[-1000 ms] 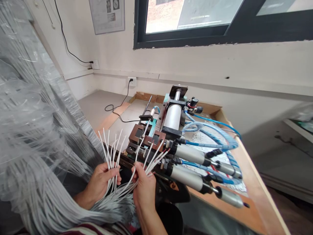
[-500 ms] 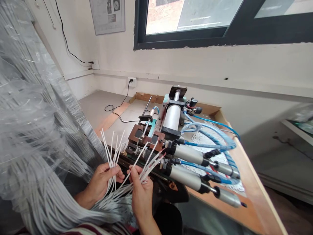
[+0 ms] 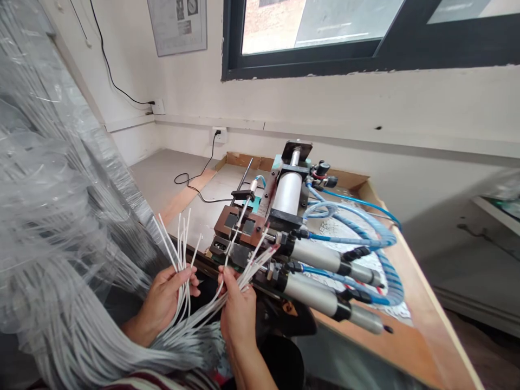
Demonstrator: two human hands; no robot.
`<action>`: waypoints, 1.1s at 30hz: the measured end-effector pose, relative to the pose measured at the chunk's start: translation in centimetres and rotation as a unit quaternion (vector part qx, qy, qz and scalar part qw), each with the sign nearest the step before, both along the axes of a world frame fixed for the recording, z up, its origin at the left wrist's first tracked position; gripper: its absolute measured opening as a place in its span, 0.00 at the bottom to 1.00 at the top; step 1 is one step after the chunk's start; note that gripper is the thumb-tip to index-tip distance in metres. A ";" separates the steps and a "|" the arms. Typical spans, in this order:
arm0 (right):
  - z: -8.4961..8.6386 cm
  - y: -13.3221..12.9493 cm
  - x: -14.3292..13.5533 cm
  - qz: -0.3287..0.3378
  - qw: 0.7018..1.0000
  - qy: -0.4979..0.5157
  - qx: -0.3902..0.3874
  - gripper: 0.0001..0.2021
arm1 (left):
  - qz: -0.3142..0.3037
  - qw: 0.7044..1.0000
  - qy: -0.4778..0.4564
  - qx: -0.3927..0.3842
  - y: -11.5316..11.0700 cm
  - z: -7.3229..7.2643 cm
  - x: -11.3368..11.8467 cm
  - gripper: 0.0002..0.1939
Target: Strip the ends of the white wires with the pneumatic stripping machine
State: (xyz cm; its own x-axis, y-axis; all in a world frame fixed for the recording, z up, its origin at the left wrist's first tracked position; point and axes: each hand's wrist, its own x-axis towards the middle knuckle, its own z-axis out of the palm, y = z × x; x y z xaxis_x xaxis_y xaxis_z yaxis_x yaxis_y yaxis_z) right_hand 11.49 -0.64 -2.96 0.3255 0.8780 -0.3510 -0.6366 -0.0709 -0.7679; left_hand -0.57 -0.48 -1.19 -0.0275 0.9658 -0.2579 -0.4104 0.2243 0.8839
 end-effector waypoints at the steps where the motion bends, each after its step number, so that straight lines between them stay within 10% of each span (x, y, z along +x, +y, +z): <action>1: 0.0 0.0 0.0 0.008 1.000 -0.004 0.000 0.12 | 0.010 1.000 -0.004 -0.004 0.1 0.1 0.0 0.09; 9: -0.7 -1.9 -1.0 0.183 0.968 -0.148 0.091 0.09 | -0.036 0.999 -0.027 0.012 0.3 0.2 0.9 0.07; 17: -1.0 -1.7 -0.5 -0.007 0.994 -0.106 0.030 0.13 | -0.065 0.998 0.002 0.010 0.2 0.5 0.7 0.10; 33: 0.1 -0.5 -0.1 0.010 1.000 0.018 0.010 0.08 | -0.041 0.999 0.007 -0.016 0.2 0.4 0.6 0.10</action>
